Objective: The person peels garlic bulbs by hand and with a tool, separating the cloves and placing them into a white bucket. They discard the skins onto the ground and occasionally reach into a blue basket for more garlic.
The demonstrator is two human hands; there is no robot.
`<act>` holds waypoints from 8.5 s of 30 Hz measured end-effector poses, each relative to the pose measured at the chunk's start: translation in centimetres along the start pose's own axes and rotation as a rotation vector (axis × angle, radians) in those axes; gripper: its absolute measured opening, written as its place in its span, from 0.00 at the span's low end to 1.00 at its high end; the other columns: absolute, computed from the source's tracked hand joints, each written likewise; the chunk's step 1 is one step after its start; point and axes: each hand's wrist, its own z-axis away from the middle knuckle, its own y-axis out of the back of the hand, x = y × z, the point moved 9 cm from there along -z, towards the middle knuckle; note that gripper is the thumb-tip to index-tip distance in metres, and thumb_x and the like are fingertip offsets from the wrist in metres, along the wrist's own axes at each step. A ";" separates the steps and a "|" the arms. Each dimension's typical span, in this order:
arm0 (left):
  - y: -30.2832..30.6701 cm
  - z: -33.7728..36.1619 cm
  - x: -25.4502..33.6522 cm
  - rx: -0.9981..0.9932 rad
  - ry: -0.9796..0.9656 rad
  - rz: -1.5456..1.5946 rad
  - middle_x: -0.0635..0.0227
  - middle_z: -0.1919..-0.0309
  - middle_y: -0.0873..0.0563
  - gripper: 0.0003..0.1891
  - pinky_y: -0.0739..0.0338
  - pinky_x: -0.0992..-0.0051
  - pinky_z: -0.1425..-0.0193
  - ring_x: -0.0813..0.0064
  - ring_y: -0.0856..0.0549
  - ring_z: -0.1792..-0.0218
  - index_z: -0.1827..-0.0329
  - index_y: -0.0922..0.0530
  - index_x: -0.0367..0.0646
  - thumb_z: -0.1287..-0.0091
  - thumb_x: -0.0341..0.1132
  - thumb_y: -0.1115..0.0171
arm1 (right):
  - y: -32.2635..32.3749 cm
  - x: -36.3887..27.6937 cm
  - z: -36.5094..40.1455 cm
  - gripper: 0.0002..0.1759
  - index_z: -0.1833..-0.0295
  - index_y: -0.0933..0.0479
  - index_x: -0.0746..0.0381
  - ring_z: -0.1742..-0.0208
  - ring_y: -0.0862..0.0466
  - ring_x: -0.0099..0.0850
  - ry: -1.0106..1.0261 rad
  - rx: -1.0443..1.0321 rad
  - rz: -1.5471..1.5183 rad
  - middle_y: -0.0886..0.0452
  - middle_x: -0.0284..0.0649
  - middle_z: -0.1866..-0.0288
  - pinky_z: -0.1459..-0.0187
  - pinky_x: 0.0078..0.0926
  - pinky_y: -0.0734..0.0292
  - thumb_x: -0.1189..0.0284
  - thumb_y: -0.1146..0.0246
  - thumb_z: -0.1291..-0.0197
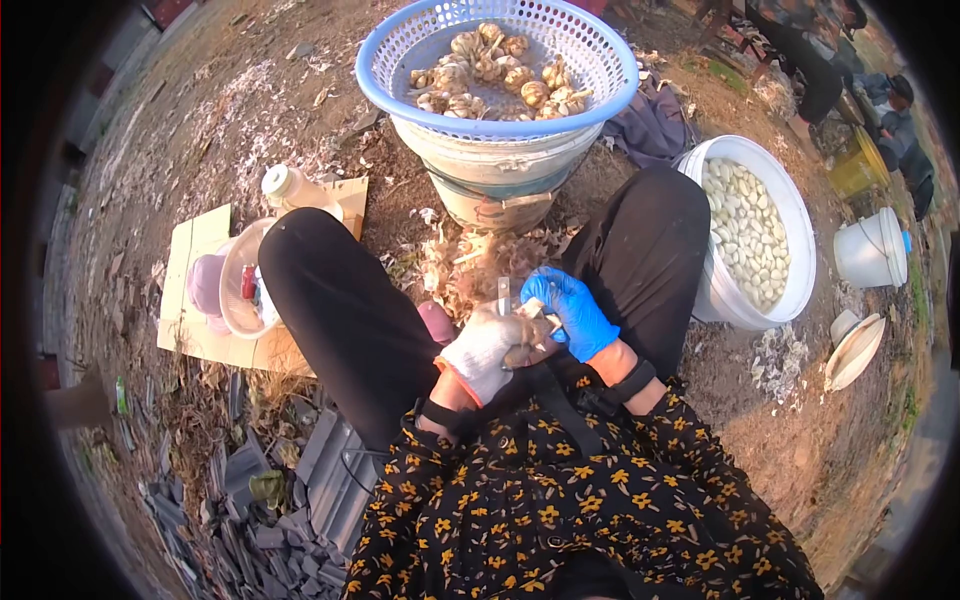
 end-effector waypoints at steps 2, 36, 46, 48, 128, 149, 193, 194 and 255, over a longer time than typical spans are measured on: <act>-0.1 0.4 0.3 0.053 -0.014 0.030 0.63 0.69 0.18 0.07 0.28 0.81 0.76 0.80 0.23 0.80 0.60 0.24 0.33 0.41 0.19 0.43 | -1.1 -1.2 0.6 0.09 0.52 0.22 0.64 0.56 0.20 0.22 -0.033 -0.050 0.036 0.17 0.34 0.57 0.49 0.22 0.25 0.70 0.40 0.32; 0.7 0.5 3.1 0.310 -0.049 -0.803 0.67 0.71 0.16 0.06 0.24 0.79 0.71 0.79 0.18 0.71 0.62 0.19 0.34 0.41 0.25 0.39 | -1.4 -1.8 0.7 0.09 0.58 0.22 0.61 0.72 0.23 0.17 0.091 -0.009 0.340 0.20 0.29 0.67 0.72 0.16 0.26 0.76 0.30 0.44; 1.6 0.1 1.5 -0.035 -0.210 0.142 0.69 0.63 0.19 0.10 0.27 0.81 0.72 0.80 0.20 0.72 0.53 0.25 0.36 0.36 0.23 0.45 | -0.3 -1.1 0.3 0.11 0.49 0.22 0.64 0.75 0.27 0.16 -0.060 -0.024 -0.294 0.18 0.34 0.59 0.79 0.08 0.40 0.77 0.37 0.38; 1.7 0.1 1.4 -0.079 -0.240 0.275 0.70 0.65 0.19 0.10 0.30 0.82 0.75 0.82 0.23 0.76 0.53 0.24 0.37 0.36 0.23 0.44 | 0.2 -0.7 -0.2 0.12 0.48 0.23 0.64 0.72 0.27 0.17 -0.045 -0.031 -0.386 0.18 0.34 0.58 0.79 0.08 0.39 0.77 0.38 0.37; 2.7 -0.4 3.8 0.327 -0.454 -0.129 0.59 0.67 0.13 0.12 0.23 0.79 0.69 0.73 0.15 0.70 0.51 0.21 0.30 0.33 0.28 0.36 | -1.7 -5.3 1.8 0.10 0.60 0.19 0.64 0.63 0.17 0.48 0.524 0.271 0.997 0.18 0.50 0.67 0.62 0.37 0.22 0.79 0.33 0.51; 7.2 -2.1 1.3 0.525 -0.334 0.133 0.65 0.71 0.18 0.04 0.27 0.78 0.76 0.72 0.19 0.76 0.60 0.22 0.36 0.34 0.27 0.37 | -2.4 -4.7 1.3 0.10 0.58 0.20 0.64 0.65 0.17 0.45 0.431 0.155 0.968 0.17 0.47 0.64 0.62 0.33 0.21 0.79 0.34 0.48; -1.0 0.7 5.6 0.304 -0.738 -0.300 0.60 0.58 0.14 0.14 0.21 0.79 0.61 0.76 0.16 0.63 0.46 0.22 0.30 0.32 0.29 0.37 | 0.1 -1.2 0.0 0.11 0.48 0.23 0.63 0.69 0.30 0.18 -0.090 -0.025 -0.596 0.25 0.31 0.62 0.70 0.11 0.32 0.71 0.38 0.33; -1.2 0.9 5.7 0.322 -0.721 -0.414 0.59 0.56 0.15 0.16 0.21 0.79 0.60 0.75 0.16 0.61 0.44 0.24 0.29 0.31 0.30 0.38 | -0.1 -1.3 0.1 0.11 0.48 0.23 0.63 0.69 0.30 0.18 -0.090 -0.074 -0.616 0.25 0.31 0.63 0.71 0.11 0.32 0.71 0.39 0.33; -0.1 2.0 6.8 0.404 -0.689 -0.354 0.67 0.69 0.15 0.07 0.27 0.82 0.72 0.82 0.21 0.76 0.56 0.19 0.34 0.35 0.26 0.35 | -3.1 -7.3 4.4 0.32 0.26 0.39 0.62 0.58 0.21 0.24 0.078 -0.058 0.465 0.21 0.39 0.45 0.54 0.22 0.23 0.82 0.50 0.37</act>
